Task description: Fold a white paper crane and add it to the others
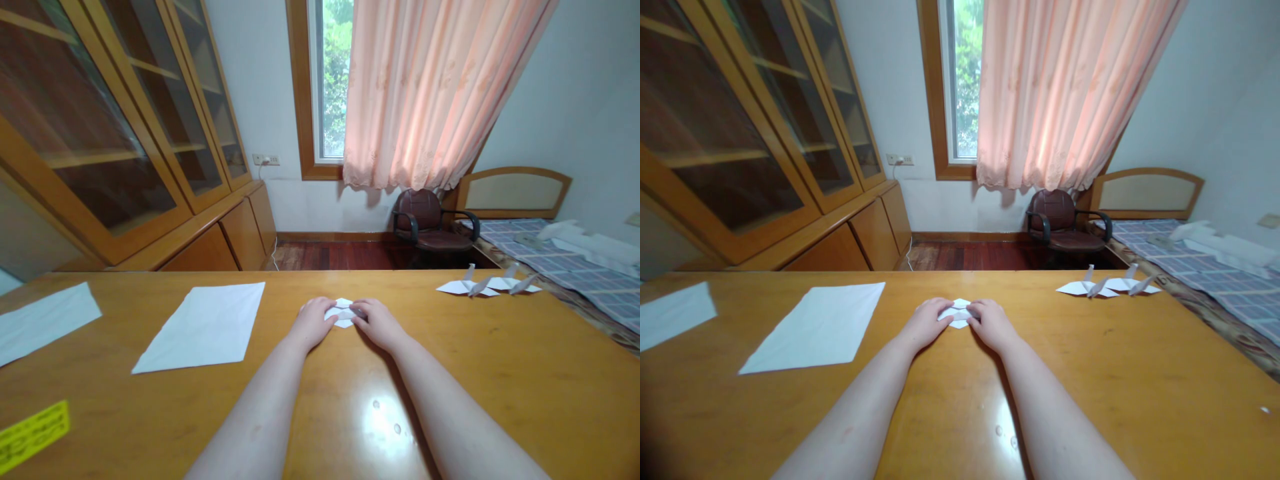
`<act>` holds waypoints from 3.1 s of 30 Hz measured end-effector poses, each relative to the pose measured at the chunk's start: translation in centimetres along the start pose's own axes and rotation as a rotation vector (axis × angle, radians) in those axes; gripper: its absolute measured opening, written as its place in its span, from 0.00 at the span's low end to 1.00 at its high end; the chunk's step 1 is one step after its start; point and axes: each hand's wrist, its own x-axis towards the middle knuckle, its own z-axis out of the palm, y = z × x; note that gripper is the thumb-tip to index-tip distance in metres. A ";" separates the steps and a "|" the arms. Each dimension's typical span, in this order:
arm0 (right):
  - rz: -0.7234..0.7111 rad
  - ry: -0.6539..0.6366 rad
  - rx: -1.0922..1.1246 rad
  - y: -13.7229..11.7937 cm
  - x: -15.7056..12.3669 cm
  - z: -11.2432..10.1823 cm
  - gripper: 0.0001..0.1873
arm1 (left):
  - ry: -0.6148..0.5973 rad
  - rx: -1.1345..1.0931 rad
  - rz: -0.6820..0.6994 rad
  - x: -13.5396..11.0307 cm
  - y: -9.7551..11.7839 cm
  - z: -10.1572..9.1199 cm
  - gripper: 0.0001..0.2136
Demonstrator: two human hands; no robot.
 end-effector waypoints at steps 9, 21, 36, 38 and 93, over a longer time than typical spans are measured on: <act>-0.020 0.009 -0.004 0.1 0.0 0.1 0.15 | 0.009 -0.003 0.012 0.1 -0.3 0.2 0.16; -0.016 0.017 0.003 0.4 0.1 0.3 0.14 | 0.019 -0.007 0.022 0.0 -0.2 0.1 0.16; -0.004 0.037 0.012 0.7 0.2 0.4 0.10 | 0.026 -0.005 0.038 0.1 -0.5 0.2 0.12; -0.002 0.033 0.013 0.7 0.2 0.5 0.09 | 0.012 0.005 0.041 0.0 -0.3 0.0 0.13; -0.015 -0.035 -0.032 -0.3 -0.2 -0.1 0.22 | -0.063 -0.309 0.054 -0.5 1.2 -0.4 0.15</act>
